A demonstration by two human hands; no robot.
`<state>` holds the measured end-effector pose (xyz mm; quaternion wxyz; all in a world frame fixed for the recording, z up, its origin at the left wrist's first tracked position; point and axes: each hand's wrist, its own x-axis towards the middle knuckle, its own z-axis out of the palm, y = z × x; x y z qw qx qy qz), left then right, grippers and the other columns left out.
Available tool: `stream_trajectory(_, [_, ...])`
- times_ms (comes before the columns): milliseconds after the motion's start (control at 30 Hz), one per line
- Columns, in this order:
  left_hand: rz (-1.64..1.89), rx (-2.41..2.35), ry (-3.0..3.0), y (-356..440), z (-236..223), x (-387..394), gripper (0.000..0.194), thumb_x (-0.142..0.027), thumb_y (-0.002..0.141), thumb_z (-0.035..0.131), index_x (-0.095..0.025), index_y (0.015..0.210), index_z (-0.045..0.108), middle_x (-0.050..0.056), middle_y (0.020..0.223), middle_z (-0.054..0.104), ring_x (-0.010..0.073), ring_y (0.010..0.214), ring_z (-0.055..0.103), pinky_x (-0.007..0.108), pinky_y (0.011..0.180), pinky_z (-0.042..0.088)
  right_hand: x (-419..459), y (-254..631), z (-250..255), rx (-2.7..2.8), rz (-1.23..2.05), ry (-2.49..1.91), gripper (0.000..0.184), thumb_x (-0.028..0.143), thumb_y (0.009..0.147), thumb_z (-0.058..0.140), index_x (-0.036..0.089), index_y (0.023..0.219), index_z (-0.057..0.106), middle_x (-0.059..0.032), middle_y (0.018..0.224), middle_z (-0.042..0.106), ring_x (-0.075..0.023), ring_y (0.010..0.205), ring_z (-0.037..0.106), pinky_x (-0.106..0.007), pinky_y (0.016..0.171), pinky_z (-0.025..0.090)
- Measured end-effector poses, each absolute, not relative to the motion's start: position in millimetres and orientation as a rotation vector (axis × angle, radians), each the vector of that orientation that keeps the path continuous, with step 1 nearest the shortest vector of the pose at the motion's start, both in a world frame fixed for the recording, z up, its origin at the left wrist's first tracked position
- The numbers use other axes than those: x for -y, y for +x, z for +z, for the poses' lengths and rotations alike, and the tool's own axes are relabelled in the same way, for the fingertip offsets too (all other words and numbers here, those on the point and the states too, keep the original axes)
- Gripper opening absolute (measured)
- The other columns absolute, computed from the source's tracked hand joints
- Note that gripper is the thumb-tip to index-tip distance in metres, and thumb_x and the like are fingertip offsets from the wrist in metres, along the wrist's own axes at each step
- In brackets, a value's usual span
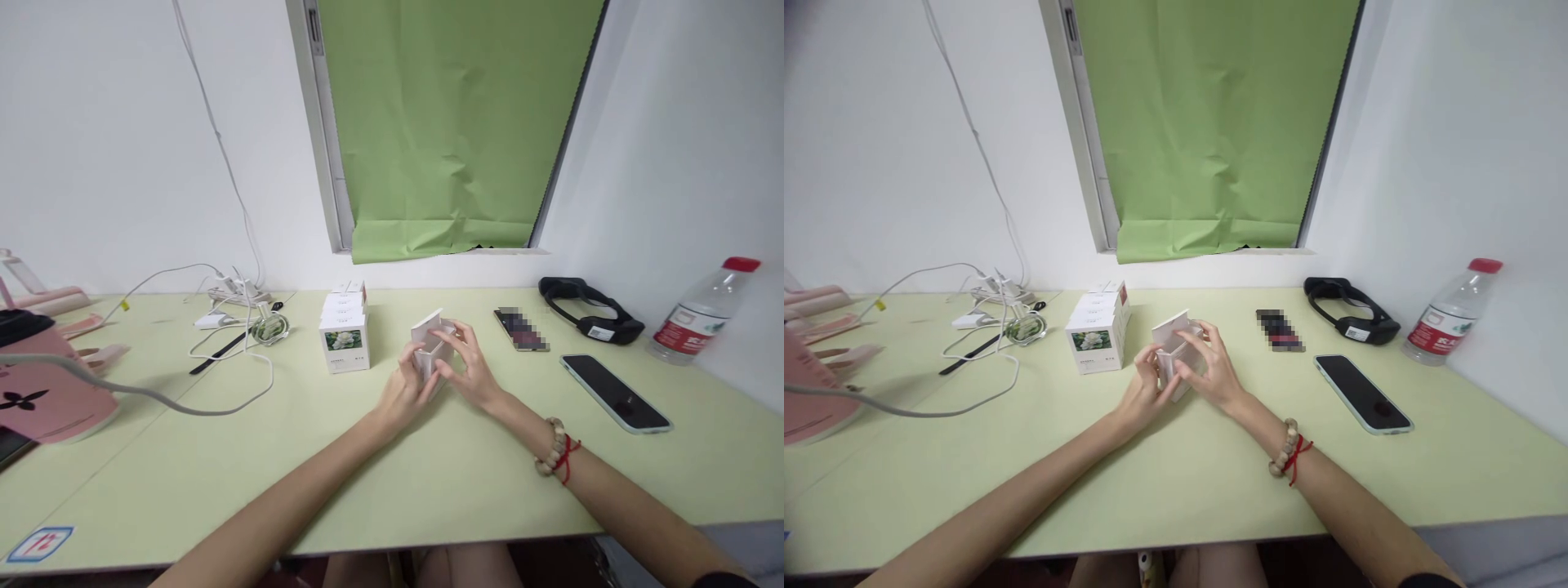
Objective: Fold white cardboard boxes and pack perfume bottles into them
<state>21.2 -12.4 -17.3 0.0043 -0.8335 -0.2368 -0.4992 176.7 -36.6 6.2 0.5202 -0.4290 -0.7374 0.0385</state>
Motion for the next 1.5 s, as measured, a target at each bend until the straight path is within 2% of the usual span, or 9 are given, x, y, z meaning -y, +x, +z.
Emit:
stream_trajectory(133, [-1.631,0.702,-2.709,19.2,-16.3,6.5,0.050,-0.023,0.088,0.042,-0.023,0.128,0.013,0.015,0.116,0.044,0.0111,0.079,0.056,0.026,0.064,0.049,36.5,174.4,3.7,1.722,0.115,-1.054,0.038,0.035,0.081,0.051,0.027,0.118,0.052,-0.0078,0.123,0.036,-0.0224,0.121,0.037,-0.040,0.100,0.036])
stream_trajectory(233, [-1.620,0.805,-2.772,14.9,-11.2,3.7,0.048,-0.024,0.090,0.037,-0.027,0.133,0.015,0.014,0.127,0.036,0.0181,0.109,0.048,0.033,0.082,0.048,34.4,175.3,0.0,1.678,0.197,-1.040,0.048,0.036,0.081,0.052,0.028,0.126,0.041,-0.0086,0.128,0.033,-0.0225,0.124,0.034,-0.040,0.096,0.040])
stream_trajectory(333, [-1.531,0.938,-2.890,9.7,-5.6,2.4,0.040,-0.026,0.091,0.031,-0.028,0.131,0.026,0.010,0.129,0.037,0.0188,0.118,0.042,0.033,0.089,0.045,31.7,176.9,-3.9,1.706,0.307,-1.048,0.046,0.036,0.082,0.050,0.028,0.126,0.038,-0.0088,0.124,0.038,-0.0218,0.116,0.042,-0.040,0.092,0.043])
stream_trajectory(667, [-1.256,0.874,-2.647,-3.5,2.6,-8.5,0.026,-0.028,0.090,0.035,-0.022,0.115,0.040,0.011,0.123,0.046,0.0149,0.092,0.058,0.026,0.067,0.050,24.9,180.4,-10.7,1.741,0.397,-1.051,0.028,0.035,0.086,0.044,0.027,0.113,0.046,-0.0071,0.113,0.043,-0.0187,0.099,0.053,-0.035,0.082,0.049])
stream_trajectory(833, [-1.401,0.609,-2.003,-36.1,34.7,-19.7,0.026,-0.019,0.083,0.045,-0.020,0.109,0.042,0.014,0.122,0.049,0.0217,0.112,0.048,0.036,0.087,0.041,24.2,179.6,-15.0,1.561,0.420,-1.092,0.072,0.040,0.077,0.058,0.028,0.133,0.014,-0.0085,0.112,0.048,-0.0180,0.085,0.058,-0.037,0.074,0.051])
stream_trajectory(1033, [-1.876,1.151,-1.636,-109.4,55.4,-57.9,0.024,-0.017,0.087,0.030,-0.016,0.104,0.046,0.010,0.104,0.055,0.0175,0.103,0.051,0.032,0.088,0.039,26.6,176.1,-13.0,1.510,0.461,-1.147,0.080,0.042,0.074,0.060,0.025,0.135,0.012,-0.0072,0.103,0.056,-0.0190,0.083,0.059,-0.037,0.073,0.051])
stream_trajectory(1233, [-1.769,1.851,-1.600,-178.0,18.6,-92.6,0.041,-0.018,0.079,0.043,-0.011,0.119,0.041,0.015,0.127,0.044,0.0231,0.124,0.036,0.037,0.105,0.026,25.6,175.9,-15.6,1.534,0.482,-1.192,0.069,0.043,0.072,0.061,0.022,0.128,0.026,-0.0099,0.107,0.057,-0.0208,0.085,0.060,-0.039,0.076,0.051])
stream_trajectory(1333, [-1.786,2.005,-1.552,-196.0,1.9,-103.4,0.053,-0.018,0.072,0.051,-0.005,0.122,0.036,0.019,0.119,0.050,0.0265,0.115,0.045,0.039,0.098,0.035,24.4,176.0,-16.0,1.559,0.468,-1.186,0.068,0.043,0.073,0.060,0.021,0.127,0.026,-0.0108,0.107,0.058,-0.0211,0.085,0.060,-0.039,0.075,0.051])
stream_trajectory(1500, [-1.756,2.173,-1.503,-207.3,-4.9,-110.3,0.058,-0.027,0.069,0.057,-0.010,0.121,0.039,0.012,0.095,0.059,0.0244,0.089,0.059,0.040,0.081,0.046,22.9,175.1,-16.8,1.579,0.453,-1.170,0.065,0.042,0.074,0.058,0.021,0.126,0.027,-0.0117,0.109,0.058,-0.0218,0.087,0.060,-0.039,0.075,0.051])
